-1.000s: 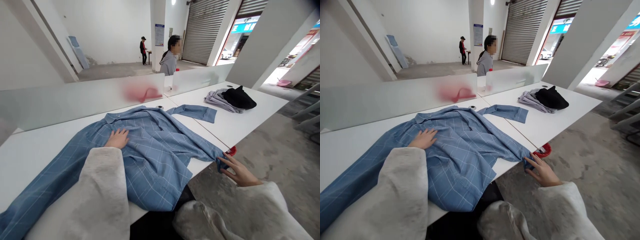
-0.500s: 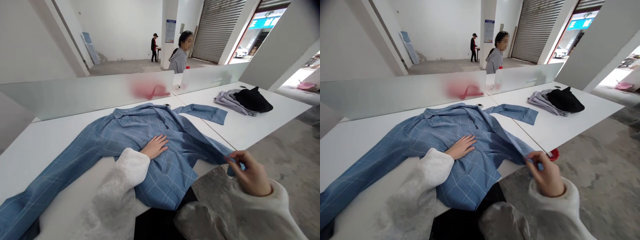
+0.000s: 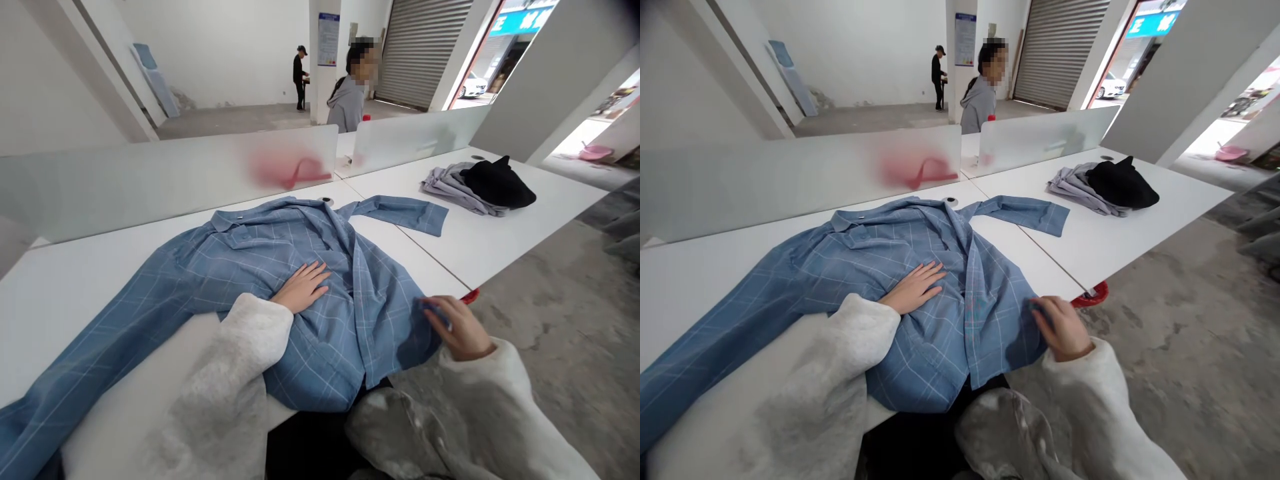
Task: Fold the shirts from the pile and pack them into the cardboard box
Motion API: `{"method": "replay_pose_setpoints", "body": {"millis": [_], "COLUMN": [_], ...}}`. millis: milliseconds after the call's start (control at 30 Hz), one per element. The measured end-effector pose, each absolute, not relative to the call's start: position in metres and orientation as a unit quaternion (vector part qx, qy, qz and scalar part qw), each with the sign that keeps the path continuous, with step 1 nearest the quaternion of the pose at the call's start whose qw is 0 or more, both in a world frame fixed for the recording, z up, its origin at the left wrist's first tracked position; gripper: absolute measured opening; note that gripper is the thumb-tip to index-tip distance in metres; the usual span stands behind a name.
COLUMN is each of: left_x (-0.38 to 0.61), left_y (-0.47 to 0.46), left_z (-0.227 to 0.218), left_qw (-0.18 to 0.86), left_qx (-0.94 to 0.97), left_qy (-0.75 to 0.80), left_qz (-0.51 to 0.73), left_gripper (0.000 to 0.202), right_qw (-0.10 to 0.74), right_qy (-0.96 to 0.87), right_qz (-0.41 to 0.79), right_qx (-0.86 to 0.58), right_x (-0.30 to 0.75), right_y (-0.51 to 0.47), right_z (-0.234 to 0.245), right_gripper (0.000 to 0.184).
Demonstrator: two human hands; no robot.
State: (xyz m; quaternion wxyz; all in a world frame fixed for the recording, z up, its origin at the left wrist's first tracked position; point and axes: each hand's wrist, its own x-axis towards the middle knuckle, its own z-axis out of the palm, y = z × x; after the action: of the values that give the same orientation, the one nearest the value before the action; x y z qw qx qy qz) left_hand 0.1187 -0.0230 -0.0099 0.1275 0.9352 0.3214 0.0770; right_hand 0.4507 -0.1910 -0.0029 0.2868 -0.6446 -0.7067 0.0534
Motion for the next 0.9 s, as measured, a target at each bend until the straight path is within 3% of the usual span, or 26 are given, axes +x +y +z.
{"method": "replay_pose_setpoints", "body": {"millis": [100, 267, 433, 633, 767, 867, 900], "left_x": [0.119, 0.119, 0.118, 0.124, 0.129, 0.129, 0.129], "left_y": [-0.023, -0.025, -0.025, -0.033, -0.038, -0.040, -0.040], "left_z": [-0.010, -0.008, -0.004, 0.003, 0.006, 0.008, 0.009], "left_qw": [0.130, 0.136, 0.147, 0.196, 0.228, 0.335, 0.391], "left_qx": [0.935, 0.933, 0.935, 0.940, 0.933, 0.900, 0.877], "left_qy": [0.321, 0.326, 0.308, 0.237, 0.230, 0.229, 0.224], "left_qz": [0.074, 0.070, 0.098, 0.149, 0.156, 0.160, 0.165], "left_gripper": [0.051, 0.048, 0.035, 0.020, 0.019, 0.019, 0.021], "right_qw": [0.284, 0.267, 0.281, 0.170, 0.219, 0.204, 0.163], "right_qy": [-0.634, -0.652, -0.688, -0.731, -0.742, -0.715, -0.695], "right_qz": [0.025, 0.220, 0.372, 0.285, 0.238, 0.231, 0.228], "right_qx": [-0.719, -0.675, -0.557, -0.597, -0.588, -0.628, -0.662], "right_x": [0.476, 0.447, 0.434, 0.462, 0.436, 0.400, 0.389], "right_y": [-0.188, -0.196, -0.210, -0.160, -0.069, -0.004, 0.012], "right_z": [-0.014, -0.012, 0.019, 0.068, 0.090, 0.077, 0.070], "right_gripper": [0.046, 0.030, 0.037, 0.035, 0.025, 0.022, 0.023]}}
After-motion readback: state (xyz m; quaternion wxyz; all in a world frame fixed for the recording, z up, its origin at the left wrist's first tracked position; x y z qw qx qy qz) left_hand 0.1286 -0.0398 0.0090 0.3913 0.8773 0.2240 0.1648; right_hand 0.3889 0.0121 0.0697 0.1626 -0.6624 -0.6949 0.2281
